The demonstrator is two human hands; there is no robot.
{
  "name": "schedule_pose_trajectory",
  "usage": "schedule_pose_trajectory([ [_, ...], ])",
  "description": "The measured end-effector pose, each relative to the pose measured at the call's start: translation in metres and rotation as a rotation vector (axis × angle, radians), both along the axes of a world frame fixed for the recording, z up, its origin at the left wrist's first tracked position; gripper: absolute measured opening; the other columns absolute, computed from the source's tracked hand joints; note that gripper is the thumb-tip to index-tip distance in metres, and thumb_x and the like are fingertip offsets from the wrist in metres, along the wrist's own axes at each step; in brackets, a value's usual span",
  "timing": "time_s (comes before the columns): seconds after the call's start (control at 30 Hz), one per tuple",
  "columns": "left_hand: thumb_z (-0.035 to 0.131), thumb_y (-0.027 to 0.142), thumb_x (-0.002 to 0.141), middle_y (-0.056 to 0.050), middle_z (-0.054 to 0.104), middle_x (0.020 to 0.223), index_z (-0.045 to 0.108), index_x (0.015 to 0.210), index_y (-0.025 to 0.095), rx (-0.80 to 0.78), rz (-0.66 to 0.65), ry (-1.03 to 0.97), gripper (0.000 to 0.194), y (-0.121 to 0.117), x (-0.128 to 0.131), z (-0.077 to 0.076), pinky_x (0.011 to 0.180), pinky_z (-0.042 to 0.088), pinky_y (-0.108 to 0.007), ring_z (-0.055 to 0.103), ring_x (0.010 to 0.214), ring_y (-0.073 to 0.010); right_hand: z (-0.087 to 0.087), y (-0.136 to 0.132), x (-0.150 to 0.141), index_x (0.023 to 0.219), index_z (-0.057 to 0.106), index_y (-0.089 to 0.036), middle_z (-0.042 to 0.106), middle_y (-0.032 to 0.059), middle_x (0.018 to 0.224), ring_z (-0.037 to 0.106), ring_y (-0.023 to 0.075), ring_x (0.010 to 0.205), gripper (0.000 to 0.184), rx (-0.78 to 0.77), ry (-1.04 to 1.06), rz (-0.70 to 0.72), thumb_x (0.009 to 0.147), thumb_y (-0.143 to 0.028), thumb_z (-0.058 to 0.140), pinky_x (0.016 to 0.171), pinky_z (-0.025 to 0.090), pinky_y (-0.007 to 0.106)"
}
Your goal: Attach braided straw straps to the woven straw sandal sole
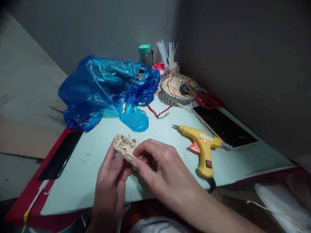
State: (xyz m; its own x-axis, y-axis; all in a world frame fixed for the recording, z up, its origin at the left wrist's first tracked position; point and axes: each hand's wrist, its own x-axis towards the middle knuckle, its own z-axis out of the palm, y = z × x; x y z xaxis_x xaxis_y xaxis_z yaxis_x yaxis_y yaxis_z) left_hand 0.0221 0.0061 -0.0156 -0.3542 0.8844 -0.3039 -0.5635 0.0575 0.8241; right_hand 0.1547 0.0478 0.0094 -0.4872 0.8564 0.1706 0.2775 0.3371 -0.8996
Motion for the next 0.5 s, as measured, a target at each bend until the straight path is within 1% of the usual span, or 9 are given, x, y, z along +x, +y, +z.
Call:
schedule_pose_trajectory([
  [0.1, 0.064, 0.032, 0.091, -0.010, 0.069, 0.126, 0.057, 0.135, 0.021, 0.077, 0.019, -0.177, 0.046, 0.002, 0.002, -0.005, 0.101, 0.050, -0.036, 0.062, 0.121, -0.0268, -0.012, -0.008, -0.018, 0.090, 0.060, -0.020, 0.063, 0.0029, 0.082, 0.059, 0.0150, 0.071, 0.007, 0.216, 0.023, -0.085, 0.094, -0.018, 0.056, 0.063, 0.047, 0.027],
  [0.13, 0.061, 0.033, 0.093, -0.011, 0.070, 0.123, 0.061, 0.129, 0.017, 0.079, 0.031, -0.240, 0.039, 0.003, 0.002, -0.006, 0.101, 0.049, -0.036, 0.062, 0.120, -0.0265, -0.015, -0.011, -0.023, 0.093, 0.061, -0.019, 0.064, 0.0042, 0.085, 0.060, 0.0161, 0.074, 0.007, 0.259, 0.008, -0.075, 0.095, -0.017, 0.055, 0.065, 0.049, 0.028],
  [0.2, 0.056, 0.033, 0.096, -0.012, 0.073, 0.114, 0.066, 0.116, 0.012, 0.037, 0.060, -0.345, 0.031, 0.003, 0.001, -0.009, 0.102, 0.049, -0.037, 0.065, 0.116, -0.0261, -0.018, -0.015, -0.029, 0.102, 0.062, -0.019, 0.066, 0.0060, 0.091, 0.062, 0.0183, 0.082, 0.010, 0.309, -0.031, -0.003, 0.097, -0.017, 0.053, 0.072, 0.051, 0.030],
  [0.23, 0.054, 0.033, 0.097, -0.013, 0.073, 0.109, 0.067, 0.112, 0.011, 0.013, 0.067, -0.381, 0.029, 0.004, 0.000, -0.009, 0.102, 0.049, -0.038, 0.065, 0.113, -0.0258, -0.018, -0.015, -0.029, 0.106, 0.061, -0.019, 0.067, 0.0062, 0.095, 0.063, 0.0188, 0.086, 0.013, 0.328, -0.036, 0.039, 0.097, -0.017, 0.052, 0.076, 0.052, 0.031],
  [0.3, 0.049, 0.032, 0.099, -0.013, 0.074, 0.106, 0.066, 0.113, 0.010, 0.000, 0.060, -0.432, 0.031, 0.006, -0.001, -0.009, 0.103, 0.048, -0.039, 0.066, 0.112, -0.0254, -0.015, -0.014, -0.024, 0.115, 0.059, -0.022, 0.068, 0.0058, 0.103, 0.064, 0.0181, 0.094, 0.019, 0.362, -0.013, 0.073, 0.098, -0.017, 0.051, 0.082, 0.053, 0.029],
  [0.37, 0.045, 0.035, 0.100, -0.014, 0.073, 0.110, 0.064, 0.119, 0.011, 0.027, 0.039, -0.461, 0.036, 0.008, -0.002, -0.007, 0.103, 0.049, -0.040, 0.064, 0.115, -0.0258, -0.010, -0.009, -0.013, 0.117, 0.058, -0.024, 0.068, 0.0054, 0.109, 0.065, 0.0172, 0.097, 0.022, 0.394, 0.000, 0.017, 0.098, -0.016, 0.051, 0.082, 0.053, 0.027],
  [0.43, 0.044, 0.040, 0.100, -0.014, 0.072, 0.116, 0.063, 0.123, 0.013, 0.033, 0.022, -0.474, 0.041, 0.010, -0.003, -0.005, 0.102, 0.049, -0.041, 0.062, 0.118, -0.0266, -0.005, -0.002, 0.000, 0.111, 0.061, -0.025, 0.070, 0.0044, 0.101, 0.068, 0.0169, 0.088, 0.018, 0.419, -0.034, -0.087, 0.098, -0.016, 0.051, 0.075, 0.053, 0.027],
  [0.5, 0.043, 0.043, 0.099, -0.014, 0.071, 0.119, 0.065, 0.122, 0.014, -0.004, 0.017, -0.473, 0.043, 0.010, -0.003, -0.001, 0.101, 0.050, -0.042, 0.062, 0.119, -0.0276, -0.003, 0.006, 0.010, 0.101, 0.063, -0.024, 0.071, 0.0017, 0.084, 0.068, 0.0156, 0.072, 0.013, 0.428, -0.076, -0.168, 0.098, -0.019, 0.051, 0.065, 0.051, 0.026],
])
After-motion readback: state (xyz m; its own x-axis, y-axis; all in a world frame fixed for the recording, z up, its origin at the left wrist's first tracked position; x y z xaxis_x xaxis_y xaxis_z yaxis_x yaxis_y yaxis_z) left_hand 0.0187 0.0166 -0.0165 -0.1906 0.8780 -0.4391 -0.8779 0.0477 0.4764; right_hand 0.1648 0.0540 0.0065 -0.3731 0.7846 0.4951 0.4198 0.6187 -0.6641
